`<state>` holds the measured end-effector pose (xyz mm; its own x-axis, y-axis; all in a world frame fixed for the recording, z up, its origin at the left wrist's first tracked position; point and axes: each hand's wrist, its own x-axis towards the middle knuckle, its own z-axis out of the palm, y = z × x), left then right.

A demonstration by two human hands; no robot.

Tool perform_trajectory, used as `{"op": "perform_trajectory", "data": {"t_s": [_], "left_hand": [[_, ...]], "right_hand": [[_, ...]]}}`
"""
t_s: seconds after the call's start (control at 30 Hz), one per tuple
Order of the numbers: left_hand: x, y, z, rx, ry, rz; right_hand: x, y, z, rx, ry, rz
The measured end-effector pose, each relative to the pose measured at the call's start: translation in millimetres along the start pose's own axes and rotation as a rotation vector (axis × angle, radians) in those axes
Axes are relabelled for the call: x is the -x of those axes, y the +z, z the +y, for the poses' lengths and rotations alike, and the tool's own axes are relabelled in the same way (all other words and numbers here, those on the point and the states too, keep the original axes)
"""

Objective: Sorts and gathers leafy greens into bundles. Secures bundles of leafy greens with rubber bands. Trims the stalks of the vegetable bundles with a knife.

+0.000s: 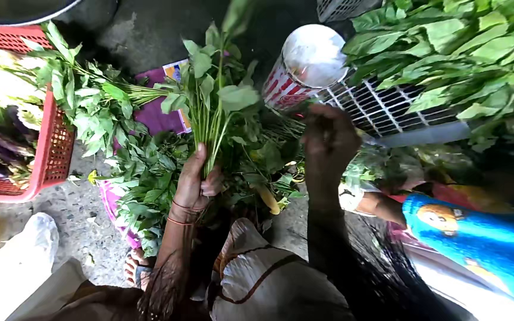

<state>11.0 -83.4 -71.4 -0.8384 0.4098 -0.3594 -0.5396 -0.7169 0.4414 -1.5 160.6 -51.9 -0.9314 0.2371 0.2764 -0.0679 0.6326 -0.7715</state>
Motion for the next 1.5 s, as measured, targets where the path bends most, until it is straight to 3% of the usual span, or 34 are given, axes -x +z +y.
{"op": "perform_trajectory", "data": {"t_s": [0.07,0.13,0.2,0.3,0.4,0.47,0.6,0.67,0.83,1.07,1.13,1.2,1.3,1.37,1.5], "left_hand": [[0,-8,2,0.098,0.015,-0.071],[1,-8,3,-0.002,0.032,-0.038],[-1,1,2,-0.312,0.075,0.108],[-6,2,-8,-0.855,0.186,0.282],[-11,-2,-22,-1.041,0.322,0.317],[-12,-3,-25,-1.139,0.371,0.338],[-9,0,-21,-1.281,0.390,0.379],[-8,1,-18,-1.289,0.397,0.379],[-11,7,-12,-1.070,0.331,0.360],[-9,2,-5,-0.825,0.274,0.366],[-6,1,1,-0.662,0.203,0.325],[0,0,10,-0.388,0.146,0.219],[7,-8,20,0.120,0.076,-0.069],[6,-14,21,0.354,0.031,-0.225],[3,-17,12,0.490,-0.016,-0.284]], "right_hand": [[29,12,7,-0.167,0.133,-0.116],[55,25,12,-0.255,0.179,-0.243],[64,33,11,-0.298,0.089,-0.263],[49,26,-15,-0.370,-0.048,-0.155],[12,27,-46,-0.226,-0.252,-0.057],[-11,35,-59,-0.093,-0.353,-0.083],[-31,47,-64,0.125,-0.327,-0.340],[-30,54,-63,0.164,-0.344,-0.331],[-3,79,-58,0.093,-0.377,-0.154],[41,67,-58,-0.337,-0.293,-0.270],[43,52,-49,-0.227,-0.239,-0.236],[42,38,-36,0.054,-0.177,-0.236],[43,32,-5,0.334,0.011,-0.410],[44,33,7,0.328,0.089,-0.445],[46,40,4,0.227,0.085,-0.442]]}}
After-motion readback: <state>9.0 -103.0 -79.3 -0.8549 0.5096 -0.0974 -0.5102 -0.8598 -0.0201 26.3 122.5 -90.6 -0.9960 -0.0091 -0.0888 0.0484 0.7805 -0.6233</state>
